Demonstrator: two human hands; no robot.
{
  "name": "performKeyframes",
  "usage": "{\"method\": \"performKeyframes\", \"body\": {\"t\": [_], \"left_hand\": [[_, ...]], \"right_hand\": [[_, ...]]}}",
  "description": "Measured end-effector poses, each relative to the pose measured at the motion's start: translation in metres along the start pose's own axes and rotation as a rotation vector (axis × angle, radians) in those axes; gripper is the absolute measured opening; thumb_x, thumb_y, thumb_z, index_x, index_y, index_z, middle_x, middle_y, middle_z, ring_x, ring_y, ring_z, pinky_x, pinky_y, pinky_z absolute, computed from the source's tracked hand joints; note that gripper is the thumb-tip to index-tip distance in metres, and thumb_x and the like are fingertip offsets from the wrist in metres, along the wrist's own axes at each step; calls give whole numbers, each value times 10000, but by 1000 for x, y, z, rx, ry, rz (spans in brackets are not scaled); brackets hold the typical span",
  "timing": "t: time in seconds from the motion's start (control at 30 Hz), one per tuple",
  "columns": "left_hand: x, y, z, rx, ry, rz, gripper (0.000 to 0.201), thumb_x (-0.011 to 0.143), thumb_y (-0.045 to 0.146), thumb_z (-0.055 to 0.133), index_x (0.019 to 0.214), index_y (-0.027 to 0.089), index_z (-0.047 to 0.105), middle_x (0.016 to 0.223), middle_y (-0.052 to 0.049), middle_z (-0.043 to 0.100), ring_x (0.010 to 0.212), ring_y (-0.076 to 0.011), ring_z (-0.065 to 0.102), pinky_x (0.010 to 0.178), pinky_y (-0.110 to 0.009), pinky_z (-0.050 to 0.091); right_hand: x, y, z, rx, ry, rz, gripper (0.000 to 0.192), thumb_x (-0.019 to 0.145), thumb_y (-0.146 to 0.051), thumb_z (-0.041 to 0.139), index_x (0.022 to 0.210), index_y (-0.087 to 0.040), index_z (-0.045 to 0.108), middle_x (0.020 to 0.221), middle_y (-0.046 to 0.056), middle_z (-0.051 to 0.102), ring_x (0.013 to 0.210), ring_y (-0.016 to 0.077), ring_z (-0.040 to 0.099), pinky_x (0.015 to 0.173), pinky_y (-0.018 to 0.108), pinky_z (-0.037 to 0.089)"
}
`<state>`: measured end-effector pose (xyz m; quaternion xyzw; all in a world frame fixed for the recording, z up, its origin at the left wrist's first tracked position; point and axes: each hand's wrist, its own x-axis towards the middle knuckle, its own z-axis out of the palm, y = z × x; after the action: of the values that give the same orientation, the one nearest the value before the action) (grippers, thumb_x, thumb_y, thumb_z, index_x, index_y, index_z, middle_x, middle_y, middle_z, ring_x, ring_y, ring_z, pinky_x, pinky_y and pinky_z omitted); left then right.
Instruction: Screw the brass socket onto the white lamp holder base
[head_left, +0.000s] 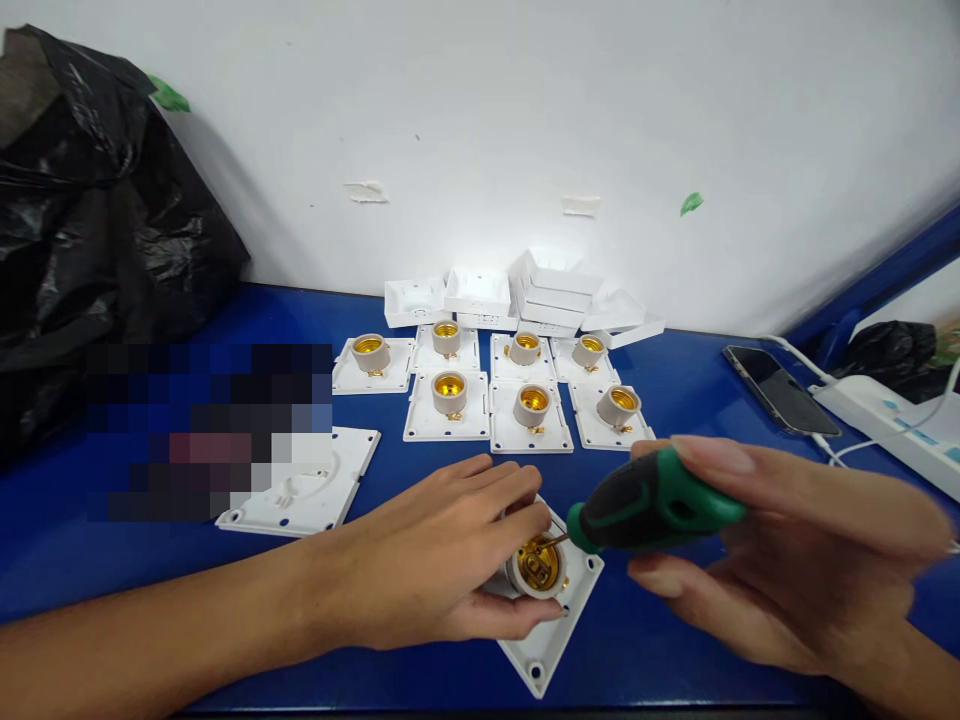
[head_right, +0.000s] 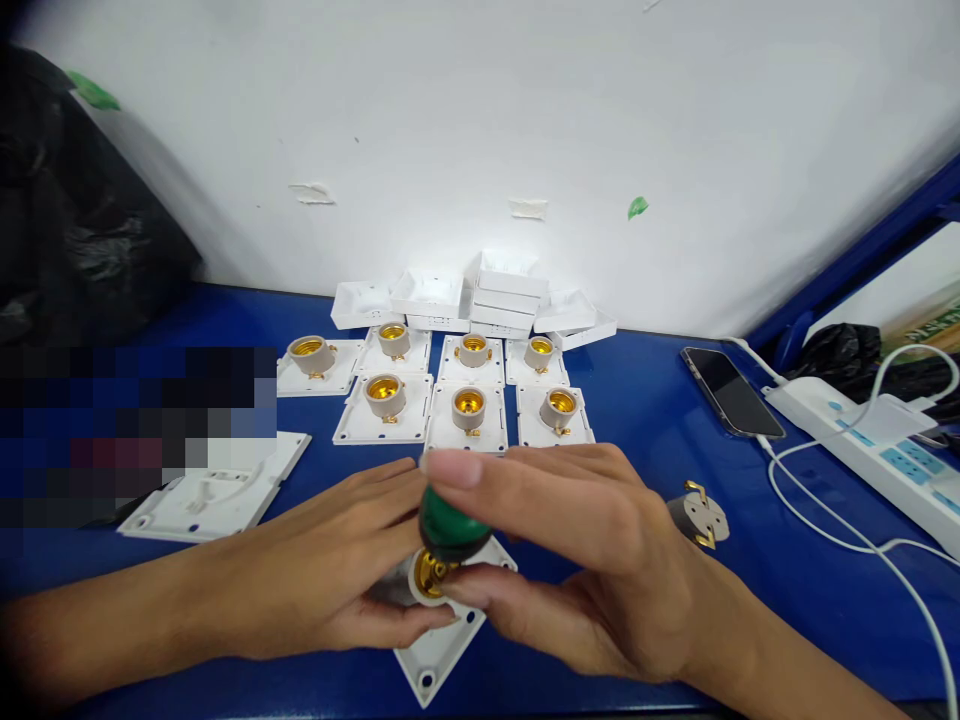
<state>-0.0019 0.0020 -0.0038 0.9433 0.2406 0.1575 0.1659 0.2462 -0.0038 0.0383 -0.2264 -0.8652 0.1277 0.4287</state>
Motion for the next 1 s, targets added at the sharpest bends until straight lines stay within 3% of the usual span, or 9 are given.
{"method": "performKeyframes", "body": {"t": [0.07,0.1,0.2,0.33,0.5,0.57,0.67,0.8,1.0], "left_hand": [[0,1,-1,8,0,2,372,976,514,659,1175,202,624,1151,-84,668,1049,-264,660,1002,-404,514],[0,2,-1,16,-3,1,372,973,511,669,1173,199,626,1155,-84,667,1052,-264,660,1016,-409,505],[0,6,-4,39,-15,-12,349,970,487,691,1143,190,634,1140,-76,669,1037,-258,661,1023,-418,488],[0,9,-6,51,-27,-21,350,976,479,687,1134,172,627,1119,-76,668,1030,-251,654,979,-399,496],[-1,8,-2,71,7,-5,359,961,501,700,1082,171,627,1078,-74,669,979,-254,662,983,-415,493],[-1,7,0,75,25,6,382,967,506,692,1119,161,626,1108,-90,667,1031,-269,657,1000,-420,491],[-2,5,0,50,33,14,369,976,508,677,1113,168,629,1121,-93,672,1047,-273,656,991,-412,502],[-1,5,0,30,35,5,379,967,506,691,1134,171,628,1152,-96,673,1049,-276,655,1003,-418,499],[-1,4,1,53,36,22,391,975,519,666,1143,168,627,1144,-101,668,1036,-275,656,968,-410,521]], "right_hand": [[-2,-1,2,69,-1,13,812,907,-105,703,1586,-385,357,848,-34,757,557,156,690,492,293,626],[-3,-1,3,105,75,28,817,888,-104,727,1570,-391,381,837,-37,742,509,148,646,443,286,592],[-6,-1,6,90,69,61,801,835,-154,813,1529,-347,463,795,-36,707,493,158,597,472,334,586],[-4,2,8,146,24,-13,936,846,-56,757,1585,-432,325,871,-43,692,567,150,617,493,315,575],[0,2,11,113,153,-13,756,790,-64,813,1442,-344,552,982,11,699,664,166,631,529,345,586],[3,3,13,149,177,-35,749,802,-50,782,1455,-319,536,1136,49,670,827,207,683,619,387,634],[11,6,18,206,90,51,759,838,-20,733,1489,-312,475,1240,72,611,954,220,692,743,411,662],[21,13,27,204,128,51,763,803,-59,809,1440,-336,492,1007,10,606,830,177,653,603,300,625],[10,17,36,144,246,-24,820,775,-23,771,1471,-347,485,1208,59,556,795,179,690,592,360,656]]}}
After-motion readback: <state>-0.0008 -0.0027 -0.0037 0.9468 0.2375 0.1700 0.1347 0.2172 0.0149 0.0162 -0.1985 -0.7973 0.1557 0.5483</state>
